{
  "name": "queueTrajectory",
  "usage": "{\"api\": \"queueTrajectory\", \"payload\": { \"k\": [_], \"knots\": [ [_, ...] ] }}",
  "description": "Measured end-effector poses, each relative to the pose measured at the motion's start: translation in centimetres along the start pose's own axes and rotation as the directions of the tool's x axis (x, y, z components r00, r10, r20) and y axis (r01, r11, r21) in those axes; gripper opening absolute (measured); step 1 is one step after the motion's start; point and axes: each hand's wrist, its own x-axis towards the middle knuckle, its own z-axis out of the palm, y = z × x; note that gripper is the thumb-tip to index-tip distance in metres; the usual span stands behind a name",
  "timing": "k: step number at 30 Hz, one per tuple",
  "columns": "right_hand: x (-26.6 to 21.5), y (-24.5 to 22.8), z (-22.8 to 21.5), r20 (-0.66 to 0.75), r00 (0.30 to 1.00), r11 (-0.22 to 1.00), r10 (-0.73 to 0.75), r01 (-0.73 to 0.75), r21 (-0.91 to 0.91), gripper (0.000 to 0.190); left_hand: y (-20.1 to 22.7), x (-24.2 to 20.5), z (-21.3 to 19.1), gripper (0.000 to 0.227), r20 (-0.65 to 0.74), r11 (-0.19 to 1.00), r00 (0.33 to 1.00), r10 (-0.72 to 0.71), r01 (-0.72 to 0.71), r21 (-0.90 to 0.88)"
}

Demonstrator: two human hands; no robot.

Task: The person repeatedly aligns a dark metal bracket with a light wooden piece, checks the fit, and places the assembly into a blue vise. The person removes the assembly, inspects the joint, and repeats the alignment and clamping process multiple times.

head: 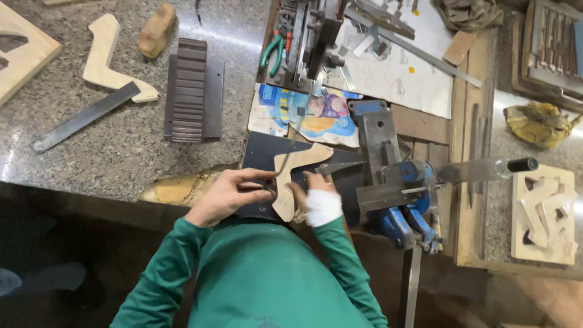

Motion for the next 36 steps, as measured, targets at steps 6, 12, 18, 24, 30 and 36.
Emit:
{"api": "queueTrajectory", "payload": {
  "k": [6,12,18,24,30,36],
  "knots": [
    [-2.4,-0.1,5.7,0.193,0.972,0.990,0.137,-0.139,-0.003,0.062,-0.3,-1.0,-0.7,0.044,-0.032,0.995,0.999,-0.006,0.003,-0.098],
    [-2.5,5.2,4.7,0.607,0.769,0.096,0.198,-0.632,0.769,0.053,0.2,-0.4,1.4,0.042,0.012,0.974,1.000,0.014,-0.011,-0.226],
    [-4.9,3.5,-1.8,0.293,0.910,-0.205,0.294,-0.239,0.949,0.068,1.1,0.0,4.2,0.043,0.024,0.947,1.000,-0.005,0.012,-0.321],
    [-3.6,-0.4,-9.1,0.291,0.915,0.081,0.280,-0.325,0.942,0.087,2.9,0.8,6.3,0.045,0.035,0.972,0.993,0.114,-0.104,-0.209],
    [-3.7,-1.4,-11.6,0.187,0.914,0.233,0.359,-0.282,0.931,0.088,4.5,0.5,7.0,0.041,0.040,0.985,0.984,0.172,-0.173,0.018],
    [-4.7,-2.0,-13.2,0.122,0.927,0.266,0.355,-0.225,0.937,0.089,5.7,0.2,7.7,0.039,0.082,0.979,0.977,0.196,-0.200,0.036]
  ]
}}
